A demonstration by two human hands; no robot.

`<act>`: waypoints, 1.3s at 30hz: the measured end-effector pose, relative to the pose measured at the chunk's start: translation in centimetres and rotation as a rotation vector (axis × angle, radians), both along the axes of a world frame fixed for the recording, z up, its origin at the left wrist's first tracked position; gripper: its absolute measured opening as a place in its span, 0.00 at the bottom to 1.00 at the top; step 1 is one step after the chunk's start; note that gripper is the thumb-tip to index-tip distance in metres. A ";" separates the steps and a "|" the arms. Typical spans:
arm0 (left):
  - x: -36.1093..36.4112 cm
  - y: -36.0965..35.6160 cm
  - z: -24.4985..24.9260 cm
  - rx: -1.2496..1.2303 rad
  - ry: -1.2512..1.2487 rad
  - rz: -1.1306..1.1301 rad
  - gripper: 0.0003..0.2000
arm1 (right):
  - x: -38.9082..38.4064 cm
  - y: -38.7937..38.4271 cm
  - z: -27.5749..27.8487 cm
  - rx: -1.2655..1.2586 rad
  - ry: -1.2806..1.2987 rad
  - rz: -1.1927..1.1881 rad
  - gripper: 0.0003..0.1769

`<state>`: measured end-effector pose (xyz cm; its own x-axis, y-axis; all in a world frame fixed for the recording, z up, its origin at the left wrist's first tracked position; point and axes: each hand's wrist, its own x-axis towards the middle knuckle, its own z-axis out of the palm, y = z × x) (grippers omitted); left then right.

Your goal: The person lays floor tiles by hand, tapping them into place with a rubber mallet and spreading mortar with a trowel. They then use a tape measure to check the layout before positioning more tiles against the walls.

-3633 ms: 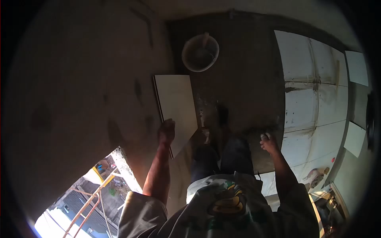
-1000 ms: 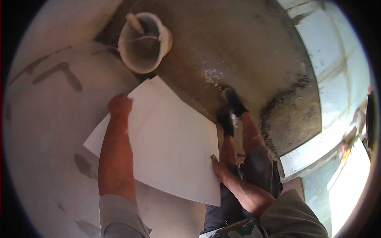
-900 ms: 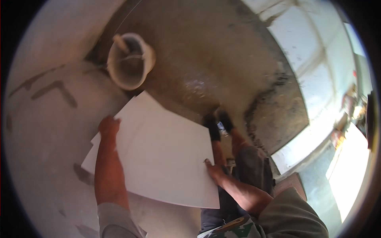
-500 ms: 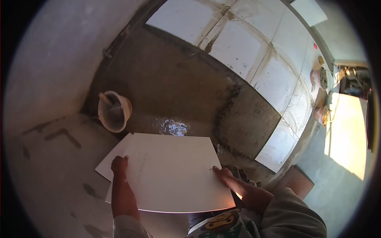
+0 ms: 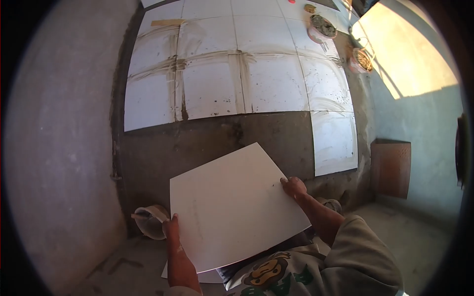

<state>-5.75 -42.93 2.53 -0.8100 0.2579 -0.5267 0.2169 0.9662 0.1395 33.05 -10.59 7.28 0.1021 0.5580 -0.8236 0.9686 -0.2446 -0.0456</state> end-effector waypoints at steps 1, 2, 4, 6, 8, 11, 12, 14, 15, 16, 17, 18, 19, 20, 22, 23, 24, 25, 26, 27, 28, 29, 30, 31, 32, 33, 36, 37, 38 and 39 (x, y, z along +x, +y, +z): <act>-0.4 2.1 0.3 0.015 -0.001 -0.031 0.29 | 0.2 0.6 0.1 0.080 0.012 -0.028 0.30; -0.8 4.1 0.5 0.027 0.031 -0.042 0.29 | 0.3 1.1 0.2 0.162 0.021 -0.056 0.28; -1.8 7.2 0.2 0.047 0.053 -0.081 0.29 | 0.5 2.4 0.2 0.210 0.023 -0.121 0.28; -3.8 9.1 -1.6 0.189 -0.031 0.021 0.30 | -0.1 3.5 0.6 0.269 0.027 -0.203 0.27; -5.1 13.4 -1.2 0.197 0.005 -0.059 0.30 | -1.4 4.9 1.6 0.323 0.061 -0.234 0.26; -7.2 16.5 0.0 0.270 -0.033 0.005 0.30 | -4.1 6.4 2.0 0.464 0.011 -0.255 0.27; -8.7 18.0 0.0 0.402 -0.073 0.083 0.30 | -5.2 7.3 2.0 0.466 0.006 -0.250 0.27; -12.0 20.1 -0.3 0.524 -0.054 0.094 0.29 | -6.5 7.7 2.6 0.583 0.104 -0.343 0.25; -12.9 20.6 -0.2 0.638 -0.034 0.107 0.29 | -7.2 7.8 3.3 0.573 0.090 -0.361 0.25; -13.4 21.8 1.2 0.622 -0.044 0.089 0.29 | -8.1 8.2 4.2 0.626 0.153 -0.443 0.24; -13.8 24.1 3.4 0.773 -0.186 0.228 0.30 | -8.4 8.7 4.9 0.680 0.218 -0.522 0.23; -14.2 26.6 4.9 0.918 -0.327 0.377 0.30 | -8.5 9.2 5.1 0.667 0.210 -0.535 0.23; -14.5 27.8 5.4 0.907 -0.322 0.368 0.30 | -8.4 9.5 5.0 0.783 0.360 -0.656 0.22; -14.8 28.9 5.8 0.948 -0.311 0.269 0.30 | -8.3 10.0 5.0 0.894 0.518 -0.775 0.22; -13.2 33.0 8.1 0.969 -0.278 0.179 0.29 | -7.5 12.4 5.8 0.890 0.576 -0.874 0.21; -10.9 35.6 9.2 0.952 -0.261 0.189 0.28 | -6.6 13.6 4.9 0.946 0.585 -0.871 0.21; -9.9 36.8 7.4 0.996 -0.267 0.138 0.28 | -5.3 14.7 3.8 1.006 0.595 -0.868 0.20; -8.7 38.3 5.9 1.045 -0.273 0.083 0.27 | -3.5 15.6 2.3 1.026 0.572 -0.903 0.22; -6.9 39.8 4.9 1.065 -0.260 0.065 0.27 | -1.5 16.6 0.4 1.055 0.553 -0.941 0.23; -3.5 41.2 4.8 1.066 -0.335 0.089 0.27 | 0.4 17.3 -1.3 1.113 0.520 -0.929 0.23; -0.5 41.9 3.5 1.049 -0.413 0.105 0.26 | 2.4 17.1 -3.2 1.160 0.473 -0.929 0.23; 2.0 41.9 0.9 1.037 -0.410 0.084 0.26 | 5.0 16.7 -5.5 1.175 0.414 -0.894 0.23; 4.4 41.7 -2.4 1.043 -0.484 0.142 0.26 | 7.6 16.1 -8.1 1.185 0.350 -0.852 0.23; 6.8 41.3 -6.1 1.055 -0.566 0.205 0.27 | 9.9 15.4 -10.9 1.153 0.257 -0.872 0.24; 8.7 40.8 -11.1 1.056 -0.578 0.201 0.27 | 12.1 14.8 -14.0 1.162 0.248 -0.874 0.24; 10.7 39.7 -16.9 1.131 -0.787 0.282 0.27 | 14.7 13.9 -17.3 1.141 0.117 -0.804 0.25; 16.9 35.9 -26.9 1.120 -0.969 0.396 0.27 | 20.1 11.3 -25.6 1.001 -0.113 -0.726 0.26; 18.6 34.6 -29.4 1.041 -0.933 0.438 0.27 | 21.7 10.5 -28.5 0.922 -0.177 -0.709 0.26; 19.8 33.5 -31.5 1.048 -0.932 0.437 0.27 | 23.2 9.7 -31.1 0.843 -0.241 -0.689 0.25; 21.0 32.8 -33.1 0.986 -0.863 0.416 0.27 | 24.4 9.2 -33.2 0.814 -0.245 -0.660 0.24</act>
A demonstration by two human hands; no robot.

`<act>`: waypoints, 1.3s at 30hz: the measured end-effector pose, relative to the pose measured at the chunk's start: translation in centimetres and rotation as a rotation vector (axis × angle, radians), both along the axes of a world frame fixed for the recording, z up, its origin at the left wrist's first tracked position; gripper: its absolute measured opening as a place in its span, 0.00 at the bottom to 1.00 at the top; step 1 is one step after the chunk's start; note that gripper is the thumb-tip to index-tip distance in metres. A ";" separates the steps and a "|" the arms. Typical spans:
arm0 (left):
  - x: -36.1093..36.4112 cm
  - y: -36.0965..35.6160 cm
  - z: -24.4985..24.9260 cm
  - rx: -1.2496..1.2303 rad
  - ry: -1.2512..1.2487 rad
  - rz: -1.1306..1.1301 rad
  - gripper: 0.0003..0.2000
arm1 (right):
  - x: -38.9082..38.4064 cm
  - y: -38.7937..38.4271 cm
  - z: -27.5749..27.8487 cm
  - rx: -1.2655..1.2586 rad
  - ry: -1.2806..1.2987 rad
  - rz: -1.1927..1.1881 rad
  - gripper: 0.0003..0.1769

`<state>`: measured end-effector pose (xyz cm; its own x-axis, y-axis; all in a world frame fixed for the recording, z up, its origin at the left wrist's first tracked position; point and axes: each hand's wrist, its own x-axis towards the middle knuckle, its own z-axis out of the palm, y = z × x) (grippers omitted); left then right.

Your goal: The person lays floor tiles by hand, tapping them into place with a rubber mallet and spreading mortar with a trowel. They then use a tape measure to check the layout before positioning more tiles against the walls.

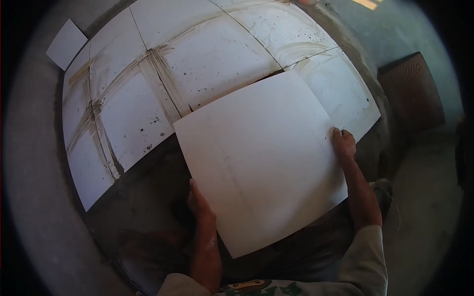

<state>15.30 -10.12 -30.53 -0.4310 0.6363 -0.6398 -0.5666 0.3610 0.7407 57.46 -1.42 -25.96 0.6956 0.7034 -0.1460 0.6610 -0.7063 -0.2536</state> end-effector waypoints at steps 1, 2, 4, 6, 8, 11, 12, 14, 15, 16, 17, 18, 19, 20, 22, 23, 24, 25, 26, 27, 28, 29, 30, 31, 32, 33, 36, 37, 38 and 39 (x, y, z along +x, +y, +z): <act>1.1 -0.4 -1.4 -0.061 0.065 -0.018 0.28 | 1.0 -0.4 -2.0 0.012 0.001 0.002 0.24; 2.0 -0.7 -2.6 -0.049 0.068 -0.017 0.28 | 1.9 -0.8 -4.1 0.004 0.010 0.014 0.24; 3.5 -1.2 -4.5 -0.069 0.132 0.006 0.28 | 3.2 -0.7 -6.8 0.007 0.022 0.033 0.24; 4.5 -1.5 -6.4 -0.048 0.158 0.034 0.27 | 3.8 -0.5 -8.5 0.034 0.024 0.112 0.24; 5.0 -1.8 -7.8 -0.041 0.176 0.061 0.27 | 4.1 0.4 -9.1 0.048 0.028 0.110 0.24; 5.9 -1.1 -8.5 0.014 0.136 0.106 0.26 | 5.0 2.0 -9.8 0.081 0.016 0.138 0.24; 5.9 -0.8 -8.3 0.022 0.179 0.094 0.25 | 4.8 2.3 -10.1 0.094 0.015 0.146 0.24; 5.7 -0.3 -8.3 0.031 0.231 0.084 0.25 | 4.5 2.6 -10.1 0.087 0.064 0.123 0.24; 5.8 -0.1 -8.6 0.038 0.241 0.113 0.24 | 4.4 3.0 -9.8 0.082 0.102 0.099 0.25; 6.0 0.2 -9.1 0.044 0.247 0.147 0.24 | 4.6 3.3 -10.0 0.086 0.100 0.111 0.25; 6.3 0.2 -9.7 0.044 0.247 0.164 0.24 | 5.1 3.5 -10.6 0.123 0.041 0.130 0.25; 6.3 0.1 -10.6 0.035 0.257 0.132 0.23 | 5.2 3.9 -11.3 0.159 -0.007 0.164 0.25; 5.8 -0.3 -11.2 0.020 0.280 0.114 0.23 | 5.0 4.3 -11.1 0.127 0.002 0.159 0.24; 5.8 -0.4 -11.7 -0.031 0.426 0.097 0.24 | 5.3 4.6 -12.1 0.182 0.001 0.150 0.24; 5.8 -0.2 -11.6 -0.090 0.586 0.112 0.25 | 5.6 4.8 -12.6 0.237 0.018 0.187 0.24; 6.1 0.0 -11.1 -0.110 0.591 0.087 0.25 | 6.0 4.9 -12.9 0.235 0.058 0.174 0.24; 6.2 0.2 -10.7 -0.131 0.588 0.056 0.26 | 5.6 4.8 -12.9 0.260 0.069 0.183 0.23; 6.2 0.3 -10.6 -0.133 0.582 0.072 0.26 | 5.5 4.8 -12.7 0.281 0.075 0.188 0.23; 6.2 0.3 -10.5 -0.113 0.553 0.070 0.27 | 5.5 4.9 -12.7 0.280 0.070 0.198 0.23; 6.2 0.3 -10.5 -0.092 0.528 0.064 0.27 | 5.5 4.9 -12.9 0.288 0.066 0.192 0.23; 6.2 0.3 -10.6 -0.092 0.527 0.064 0.27 | 5.5 4.9 -13.0 0.297 0.064 0.183 0.23; 6.1 0.3 -10.9 -0.090 0.539 0.064 0.27 | 5.5 4.9 -13.0 0.298 0.066 0.182 0.23; 5.9 0.4 -11.2 -0.087 0.552 0.064 0.27 | 5.4 5.0 -13.1 0.277 0.051 0.187 0.23; 5.7 0.3 -11.7 -0.086 0.554 0.062 0.27 | 5.4 5.0 -13.2 0.254 0.035 0.193 0.23; 5.5 0.2 -12.3 -0.078 0.589 0.059 0.27 | 5.3 5.1 -13.2 0.255 0.035 0.189 0.23; 5.4 0.1 -12.7 -0.068 0.620 0.052 0.26 | 5.1 5.1 -13.2 0.220 0.054 0.183 0.23; 5.0 0.1 -13.4 -0.106 0.592 0.070 0.26 | 4.6 5.1 -13.2 0.179 0.044 0.169 0.24; 4.6 -0.1 -14.1 -0.045 0.542 0.053 0.24 | 4.4 5.0 -13.0 0.161 0.034 0.157 0.24; 5.6 0.5 -11.6 0.038 0.309 0.138 0.23 | 4.3 5.0 -12.8 0.115 0.013 0.151 0.24; 5.8 0.6 -12.0 0.046 0.288 0.107 0.23 | 4.5 5.0 -13.0 0.112 0.007 0.149 0.24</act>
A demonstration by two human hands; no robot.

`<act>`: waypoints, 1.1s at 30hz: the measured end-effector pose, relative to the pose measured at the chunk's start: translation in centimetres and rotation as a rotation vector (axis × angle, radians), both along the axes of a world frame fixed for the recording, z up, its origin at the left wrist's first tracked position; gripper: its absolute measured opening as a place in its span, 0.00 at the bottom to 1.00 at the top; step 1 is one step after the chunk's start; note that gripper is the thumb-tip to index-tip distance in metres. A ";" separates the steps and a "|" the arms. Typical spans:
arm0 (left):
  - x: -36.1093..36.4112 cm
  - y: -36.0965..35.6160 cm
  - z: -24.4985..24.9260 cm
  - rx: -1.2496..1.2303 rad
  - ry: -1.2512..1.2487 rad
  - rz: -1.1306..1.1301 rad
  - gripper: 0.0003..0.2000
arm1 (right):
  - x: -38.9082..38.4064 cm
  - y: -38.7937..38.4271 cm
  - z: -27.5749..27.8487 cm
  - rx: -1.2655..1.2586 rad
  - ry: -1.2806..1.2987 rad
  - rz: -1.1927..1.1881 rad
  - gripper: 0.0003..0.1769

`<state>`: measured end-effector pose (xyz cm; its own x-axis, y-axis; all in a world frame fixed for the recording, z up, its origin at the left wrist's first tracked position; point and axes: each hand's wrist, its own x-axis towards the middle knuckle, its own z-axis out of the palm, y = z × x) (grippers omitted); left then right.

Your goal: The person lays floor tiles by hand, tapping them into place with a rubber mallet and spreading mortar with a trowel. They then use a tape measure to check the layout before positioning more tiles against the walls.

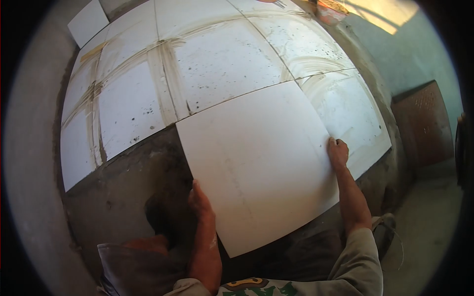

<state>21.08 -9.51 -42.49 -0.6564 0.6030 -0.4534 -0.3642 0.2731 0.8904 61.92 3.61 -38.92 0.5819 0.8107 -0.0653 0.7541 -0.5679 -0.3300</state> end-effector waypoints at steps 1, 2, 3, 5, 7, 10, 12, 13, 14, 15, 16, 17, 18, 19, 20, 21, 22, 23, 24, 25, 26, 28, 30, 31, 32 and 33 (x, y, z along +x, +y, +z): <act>-0.5 -0.4 -0.3 -0.026 -0.012 -0.022 0.23 | 0.1 0.1 -0.1 0.000 -0.004 0.011 0.24; -0.8 -0.5 -0.6 -0.053 -0.015 -0.036 0.25 | 0.1 0.0 0.2 0.003 -0.008 0.001 0.24; -0.6 -0.4 0.4 -0.076 -0.003 -0.045 0.25 | -0.1 0.0 0.5 -0.011 0.004 0.005 0.24; -0.7 -0.3 -0.3 -0.070 -0.016 -0.043 0.25 | -0.3 0.1 0.2 -0.030 0.020 0.012 0.23; -0.7 -0.4 -0.4 -0.070 -0.032 -0.043 0.25 | 0.1 0.0 -0.3 0.008 -0.002 0.002 0.23; -0.5 -0.1 0.0 -0.041 -0.022 -0.049 0.25 | 0.2 -0.1 -0.4 0.001 -0.005 0.004 0.23; -0.2 0.0 0.5 -0.057 -0.042 -0.036 0.25 | 0.3 0.1 -0.3 0.000 -0.003 0.010 0.23; -0.1 0.1 0.3 -0.060 -0.041 -0.036 0.25 | 0.3 0.0 -0.3 -0.002 0.003 0.013 0.23; 0.0 0.1 -0.3 -0.043 0.000 -0.001 0.23 | 0.2 0.0 -0.4 -0.005 0.004 0.012 0.23; 0.1 0.2 -0.6 -0.025 0.039 0.034 0.22 | 0.2 0.0 -0.4 0.000 0.007 0.004 0.23; 0.1 0.3 -0.7 -0.025 0.039 0.033 0.22 | 0.2 0.1 -0.4 0.005 0.010 -0.003 0.23; 0.1 0.3 -0.8 -0.016 0.040 0.040 0.22 | 0.2 0.1 -0.4 0.005 0.010 -0.003 0.23; 0.1 0.3 -0.9 -0.008 0.041 0.048 0.22 | 0.2 0.1 -0.4 0.005 0.011 -0.001 0.23; 0.0 0.3 -1.1 -0.009 0.042 0.048 0.22 | 0.2 0.1 -0.4 0.005 0.013 0.001 0.23; -0.2 0.2 -1.3 -0.010 0.039 0.028 0.22 | 0.2 0.2 -0.4 0.004 0.014 0.002 0.23; -0.2 0.2 -1.2 -0.012 0.037 0.007 0.22 | 0.2 0.2 -0.5 0.002 0.017 -0.004 0.23; -0.2 0.2 -1.2 -0.013 0.039 0.008 0.22 | 0.2 0.2 -0.5 -0.001 0.022 -0.010 0.23; -0.2 0.2 -1.1 -0.020 0.025 0.010 0.22 | 0.2 0.1 -0.4 -0.003 0.023 -0.010 0.23; -0.1 0.3 -1.0 -0.025 0.011 0.012 0.22 | 0.1 0.1 -0.1 -0.008 0.038 -0.013 0.23; 0.0 0.3 -1.1 -0.026 0.012 0.014 0.22 | 0.0 0.1 -0.1 -0.013 0.053 -0.015 0.23; 0.0 0.4 -1.6 0.013 0.017 0.031 0.22 | 0.2 0.1 -0.4 -0.015 0.055 -0.012 0.23; -0.1 0.2 -2.7 0.045 0.037 0.074 0.22 | 0.9 0.2 -1.6 0.062 -0.021 0.015 0.23; -0.9 -0.3 -3.7 -0.092 0.239 -0.020 0.22 | 0.4 0.1 -1.6 0.132 -0.004 0.018 0.24; -1.0 -0.4 -3.2 -0.137 0.320 -0.048 0.22 | 0.7 0.1 -2.1 0.123 0.009 0.038 0.23; -0.9 -0.3 -2.7 -0.182 0.394 -0.080 0.23 | 1.1 0.3 -2.4 0.118 0.015 0.054 0.23; -0.9 -0.3 -2.6 -0.188 0.407 -0.040 0.23 | 1.0 0.3 -2.2 0.122 0.062 0.056 0.23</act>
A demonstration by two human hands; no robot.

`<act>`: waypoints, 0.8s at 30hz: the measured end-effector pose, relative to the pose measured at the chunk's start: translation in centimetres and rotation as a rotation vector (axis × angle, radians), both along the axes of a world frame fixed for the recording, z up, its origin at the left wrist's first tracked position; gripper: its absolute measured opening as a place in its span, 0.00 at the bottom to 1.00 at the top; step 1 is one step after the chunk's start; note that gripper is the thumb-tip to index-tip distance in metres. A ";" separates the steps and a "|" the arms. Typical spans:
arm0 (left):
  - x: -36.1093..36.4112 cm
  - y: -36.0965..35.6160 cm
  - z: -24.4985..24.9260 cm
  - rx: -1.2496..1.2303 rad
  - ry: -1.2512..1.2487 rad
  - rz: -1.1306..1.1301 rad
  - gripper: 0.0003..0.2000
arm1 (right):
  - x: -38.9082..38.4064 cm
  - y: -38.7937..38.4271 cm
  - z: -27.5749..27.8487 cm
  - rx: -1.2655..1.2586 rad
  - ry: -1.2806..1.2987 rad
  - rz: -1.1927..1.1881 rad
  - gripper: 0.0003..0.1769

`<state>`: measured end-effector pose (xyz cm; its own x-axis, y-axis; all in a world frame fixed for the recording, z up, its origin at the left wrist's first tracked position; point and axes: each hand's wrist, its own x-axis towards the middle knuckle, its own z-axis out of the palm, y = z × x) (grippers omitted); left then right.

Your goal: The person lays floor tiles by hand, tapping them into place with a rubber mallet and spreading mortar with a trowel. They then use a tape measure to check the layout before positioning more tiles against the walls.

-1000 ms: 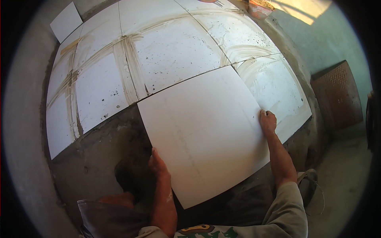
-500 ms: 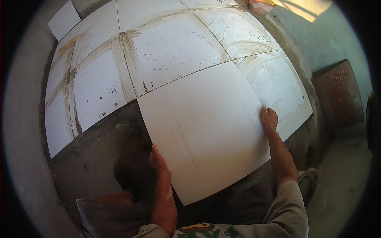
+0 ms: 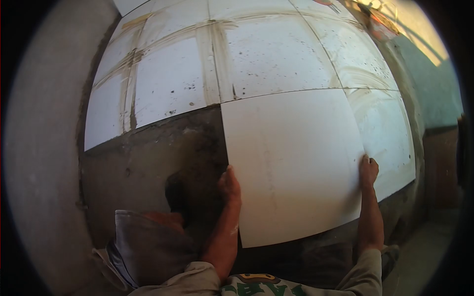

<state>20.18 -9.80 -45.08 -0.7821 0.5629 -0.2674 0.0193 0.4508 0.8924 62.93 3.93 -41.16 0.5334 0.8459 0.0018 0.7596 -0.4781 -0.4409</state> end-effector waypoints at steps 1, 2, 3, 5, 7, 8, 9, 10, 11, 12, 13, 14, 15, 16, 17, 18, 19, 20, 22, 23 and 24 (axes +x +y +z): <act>0.2 0.1 0.0 0.032 -0.026 -0.011 0.24 | 0.0 0.0 0.1 0.002 0.039 -0.005 0.23; 0.3 0.1 0.0 0.064 -0.058 -0.029 0.24 | 0.0 0.0 -0.2 0.004 0.042 0.015 0.23; 0.3 0.1 0.1 0.066 -0.058 -0.018 0.24 | 0.0 0.0 -0.2 0.013 0.034 0.008 0.22; 0.3 0.2 0.2 0.064 -0.072 -0.022 0.25 | 0.2 0.0 -0.3 0.022 0.023 0.002 0.22; 0.1 0.2 -0.1 0.040 -0.055 -0.037 0.26 | -0.1 -0.1 -0.1 0.018 0.025 -0.010 0.22; 0.1 0.2 -0.4 0.018 -0.038 -0.056 0.26 | -0.3 -0.1 0.0 0.019 0.027 -0.009 0.22; 0.0 0.2 -0.2 0.019 -0.037 -0.057 0.26 | -0.5 -0.1 0.2 0.026 0.054 -0.011 0.22; 0.0 0.2 -0.1 0.012 -0.029 -0.061 0.26 | -0.5 -0.2 0.3 0.034 0.079 -0.014 0.22; 0.0 0.3 0.0 0.005 -0.023 -0.066 0.26 | -0.4 -0.2 0.2 0.034 0.078 -0.018 0.22; 0.0 0.3 -0.1 0.006 -0.025 -0.070 0.26 | -0.2 -0.2 0.0 0.029 0.066 -0.012 0.22; 0.0 0.3 -0.1 0.013 -0.022 -0.069 0.26 | -0.1 -0.1 -0.2 0.023 0.054 -0.005 0.22; -0.1 0.3 -0.2 0.020 -0.019 -0.067 0.26 | 0.0 -0.1 -0.3 0.024 0.052 -0.008 0.22; 0.0 0.3 -0.3 0.021 -0.020 -0.068 0.26 | 0.0 -0.1 -0.4 0.030 0.058 -0.006 0.22; 0.0 0.3 -0.3 0.013 -0.017 -0.061 0.26 | -0.1 -0.1 -0.4 0.035 0.065 -0.004 0.22; 0.0 0.3 -0.3 0.006 -0.014 -0.054 0.26 | -0.1 -0.2 -0.2 0.036 0.064 -0.006 0.22; 0.0 0.3 -0.3 0.007 -0.014 -0.056 0.26 | -0.4 -0.2 0.2 0.025 0.060 0.000 0.22; 0.0 0.3 -0.3 0.016 -0.026 -0.052 0.26 | -0.6 -0.2 0.5 0.015 0.056 0.005 0.22; 0.0 0.3 -0.2 0.026 -0.038 -0.050 0.25 | -0.6 -0.1 0.3 0.017 0.055 0.001 0.22; -0.2 0.1 0.0 0.042 -0.022 -0.051 0.25 | -0.2 -0.1 -0.1 0.000 0.047 -0.010 0.22; 0.0 0.2 -0.1 0.058 -0.012 -0.059 0.25 | -0.1 -0.2 -0.3 0.015 0.011 0.013 0.22; 0.0 0.1 -0.5 0.065 -0.080 -0.039 0.24 | -0.4 -0.3 -0.1 0.032 -0.008 -0.015 0.22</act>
<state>20.19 -9.65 -45.53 -0.7366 0.6110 -0.2899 -0.0366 0.3921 0.9192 62.58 3.66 -41.30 0.5458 0.8373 0.0331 0.7562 -0.4752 -0.4499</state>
